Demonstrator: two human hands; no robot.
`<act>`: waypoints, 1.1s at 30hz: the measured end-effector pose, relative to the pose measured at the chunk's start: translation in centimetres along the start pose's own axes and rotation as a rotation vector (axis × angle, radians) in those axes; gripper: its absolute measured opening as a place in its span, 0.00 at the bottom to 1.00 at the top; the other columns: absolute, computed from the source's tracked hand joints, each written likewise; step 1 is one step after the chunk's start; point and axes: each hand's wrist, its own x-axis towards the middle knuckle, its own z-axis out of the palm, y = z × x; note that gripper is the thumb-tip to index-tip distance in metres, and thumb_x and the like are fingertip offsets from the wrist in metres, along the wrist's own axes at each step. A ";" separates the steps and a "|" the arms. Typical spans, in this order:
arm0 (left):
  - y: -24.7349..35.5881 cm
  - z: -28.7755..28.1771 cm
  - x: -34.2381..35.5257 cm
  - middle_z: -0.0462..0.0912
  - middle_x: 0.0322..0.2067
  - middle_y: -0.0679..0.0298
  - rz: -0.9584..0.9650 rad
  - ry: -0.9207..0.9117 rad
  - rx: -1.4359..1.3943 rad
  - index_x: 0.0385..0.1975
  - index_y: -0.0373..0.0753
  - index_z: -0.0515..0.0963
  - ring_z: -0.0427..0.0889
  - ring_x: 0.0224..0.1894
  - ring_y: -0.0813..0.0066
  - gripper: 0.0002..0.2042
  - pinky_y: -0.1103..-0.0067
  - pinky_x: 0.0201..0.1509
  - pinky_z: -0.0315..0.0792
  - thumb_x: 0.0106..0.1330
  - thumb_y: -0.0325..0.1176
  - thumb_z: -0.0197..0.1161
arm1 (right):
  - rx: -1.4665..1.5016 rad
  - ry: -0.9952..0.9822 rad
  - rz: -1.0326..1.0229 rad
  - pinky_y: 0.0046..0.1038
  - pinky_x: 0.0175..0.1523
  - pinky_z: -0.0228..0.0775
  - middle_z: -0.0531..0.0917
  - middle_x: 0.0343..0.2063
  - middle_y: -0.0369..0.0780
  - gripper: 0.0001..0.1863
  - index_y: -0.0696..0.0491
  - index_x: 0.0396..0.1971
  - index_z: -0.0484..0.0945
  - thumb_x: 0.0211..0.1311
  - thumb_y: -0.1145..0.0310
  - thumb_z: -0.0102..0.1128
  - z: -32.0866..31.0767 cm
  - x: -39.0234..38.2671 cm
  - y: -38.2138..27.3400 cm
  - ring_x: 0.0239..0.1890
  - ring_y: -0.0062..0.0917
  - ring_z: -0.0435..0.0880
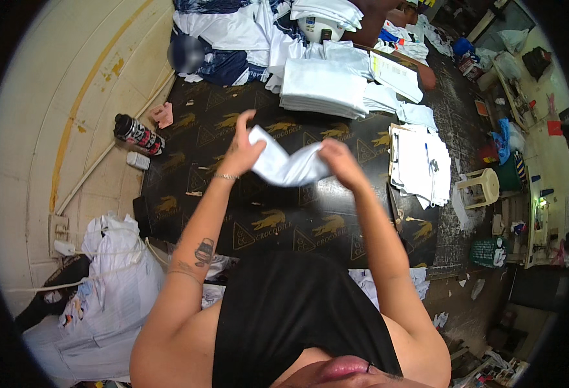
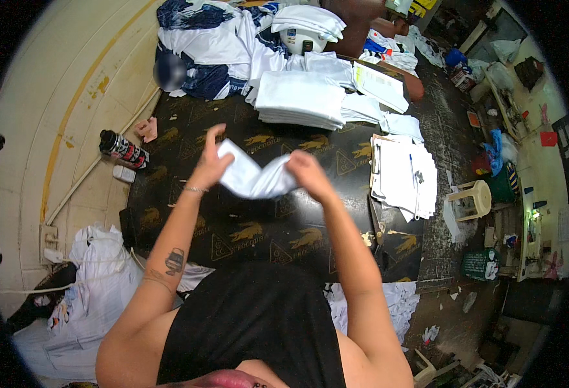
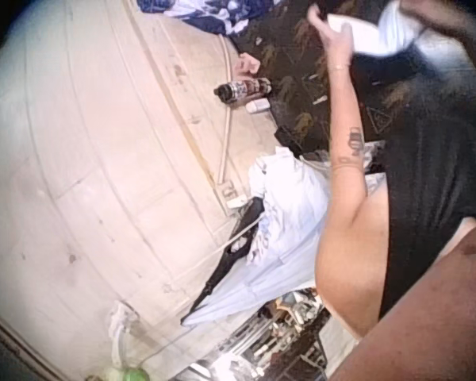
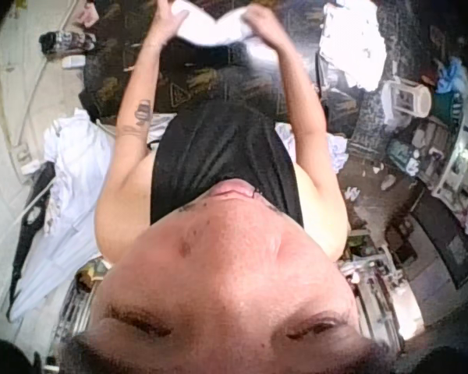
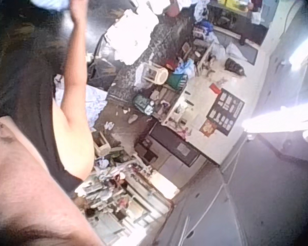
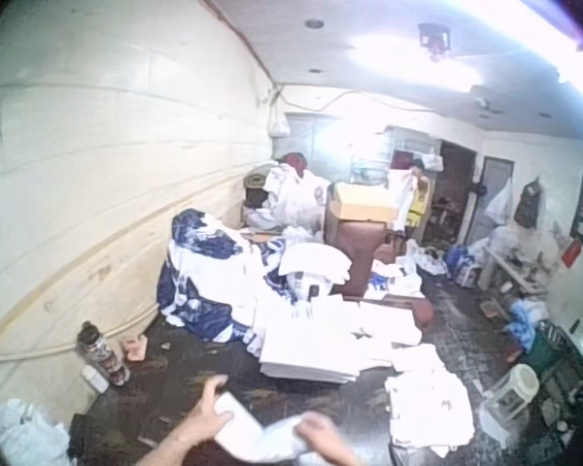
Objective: The person repeatedly picks up a white t-shirt, lays it flat on a table, and uses shears to cut along the side seams, separating the front and back panels. The cut pieces are stacked on the table as the process continues with multiple shirts.
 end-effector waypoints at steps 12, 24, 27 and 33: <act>5.0 3.9 20.0 0.81 0.58 0.47 0.242 0.092 0.128 0.62 0.32 0.78 0.81 0.59 0.61 0.27 0.73 0.62 0.75 0.63 0.35 0.71 | -0.526 0.712 -0.533 0.30 0.55 0.76 0.85 0.47 0.47 0.21 0.62 0.56 0.77 0.65 0.71 0.67 -14.3 10.1 -8.3 0.49 0.30 0.84; -18.4 -15.0 41.6 0.77 0.59 0.43 0.130 0.470 0.786 0.43 0.54 0.89 0.72 0.65 0.42 0.17 0.60 0.72 0.65 0.56 0.30 0.61 | -1.312 0.255 0.103 0.60 0.79 0.38 0.56 0.75 0.59 0.38 0.49 0.71 0.69 0.67 0.44 0.60 1.0 -3.0 15.0 0.78 0.59 0.49; -20.4 -20.8 50.5 0.70 0.65 0.33 0.364 0.607 1.089 0.54 0.57 0.85 0.71 0.68 0.39 0.19 0.59 0.73 0.66 0.64 0.34 0.59 | -1.319 0.244 0.104 0.61 0.79 0.38 0.57 0.75 0.59 0.37 0.48 0.71 0.70 0.66 0.45 0.62 0.9 -2.5 15.0 0.78 0.60 0.50; -20.2 -25.2 64.9 0.80 0.61 0.45 0.107 0.148 1.407 0.48 0.45 0.86 0.64 0.73 0.41 0.15 0.61 0.78 0.60 0.68 0.31 0.54 | -1.330 0.232 0.076 0.61 0.78 0.40 0.58 0.75 0.59 0.38 0.46 0.71 0.70 0.65 0.44 0.62 0.8 -1.8 14.5 0.77 0.60 0.52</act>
